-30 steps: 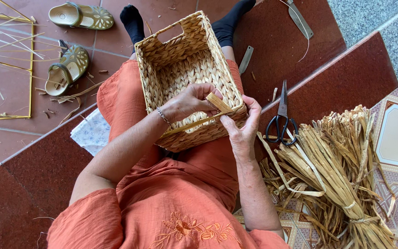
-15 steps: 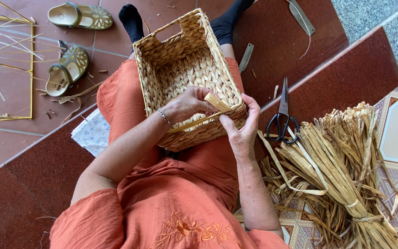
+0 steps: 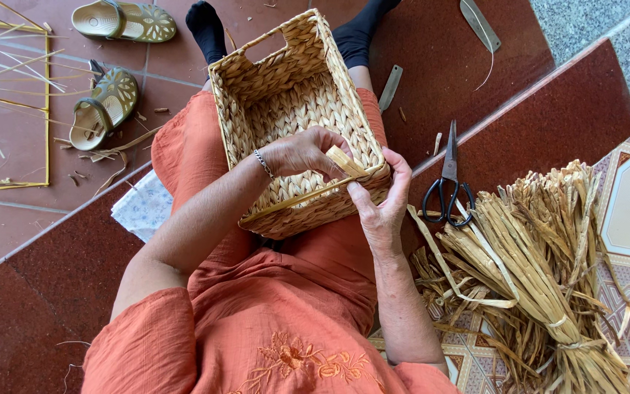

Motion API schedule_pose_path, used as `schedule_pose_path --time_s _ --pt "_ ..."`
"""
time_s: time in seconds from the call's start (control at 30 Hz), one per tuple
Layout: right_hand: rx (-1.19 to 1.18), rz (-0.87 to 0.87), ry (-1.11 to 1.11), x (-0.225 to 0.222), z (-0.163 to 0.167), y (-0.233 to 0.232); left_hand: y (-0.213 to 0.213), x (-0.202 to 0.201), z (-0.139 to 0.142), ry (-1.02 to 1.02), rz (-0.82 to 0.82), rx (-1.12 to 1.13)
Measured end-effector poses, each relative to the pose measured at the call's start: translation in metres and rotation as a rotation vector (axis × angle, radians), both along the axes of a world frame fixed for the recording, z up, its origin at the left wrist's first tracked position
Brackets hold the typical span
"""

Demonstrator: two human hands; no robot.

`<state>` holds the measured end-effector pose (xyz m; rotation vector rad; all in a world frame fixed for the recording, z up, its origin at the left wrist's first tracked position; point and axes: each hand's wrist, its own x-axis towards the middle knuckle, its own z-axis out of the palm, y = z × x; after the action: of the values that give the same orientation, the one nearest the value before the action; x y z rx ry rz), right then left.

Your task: The person weaves a rectangular basket using dried palm leaves, threading strips through the rim and securing them. They use scissors to trim excess material and continue weaving along the basket's edge.

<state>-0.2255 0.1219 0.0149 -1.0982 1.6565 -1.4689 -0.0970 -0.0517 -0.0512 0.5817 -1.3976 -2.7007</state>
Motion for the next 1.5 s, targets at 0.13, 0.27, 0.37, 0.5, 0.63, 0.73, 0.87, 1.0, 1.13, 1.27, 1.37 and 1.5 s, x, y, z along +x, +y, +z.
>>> schedule_pose_path --time_s 0.13,0.27,0.37,0.5,0.63,0.73,0.87,1.0,1.13,1.27,1.37,1.5 --pt "-0.001 0.005 0.001 0.0 0.0 -0.001 -0.002 -0.006 0.001 -0.029 -0.075 -0.196" --pt "0.012 0.026 0.001 -0.002 0.002 0.0 0.0 -0.007 0.007 -0.091 -0.036 -0.214" --pt "-0.005 0.049 0.035 -0.003 0.002 0.0 0.002 0.001 0.014 -0.042 0.028 -0.164" --pt "-0.05 0.044 0.082 -0.001 -0.001 0.001 0.005 0.015 0.019 0.057 0.072 -0.017" --pt "-0.103 0.001 0.179 0.002 0.0 0.003 0.007 0.012 0.015 0.114 0.148 0.044" --pt "-0.188 -0.113 0.627 0.004 0.003 0.003 0.007 0.013 0.008 0.112 0.116 0.037" --pt "-0.165 -0.11 1.056 0.009 0.014 0.002 0.01 0.014 -0.001 0.057 0.1 -0.076" --pt "-0.152 0.015 0.989 0.005 0.028 -0.003 0.013 0.015 -0.01 0.147 0.116 0.066" --pt "-0.07 0.11 0.974 0.0 0.04 -0.008 0.017 0.009 -0.014 0.159 0.112 0.18" --pt "-0.04 0.235 0.957 -0.007 0.043 -0.015 0.017 0.008 -0.012 0.157 0.121 0.209" --pt "-0.066 0.287 0.98 -0.01 0.04 -0.018 0.019 0.013 -0.007 0.184 0.136 0.252" --pt "-0.067 0.262 1.018 -0.011 0.035 -0.018 0.021 0.014 0.002 0.215 0.134 0.279"
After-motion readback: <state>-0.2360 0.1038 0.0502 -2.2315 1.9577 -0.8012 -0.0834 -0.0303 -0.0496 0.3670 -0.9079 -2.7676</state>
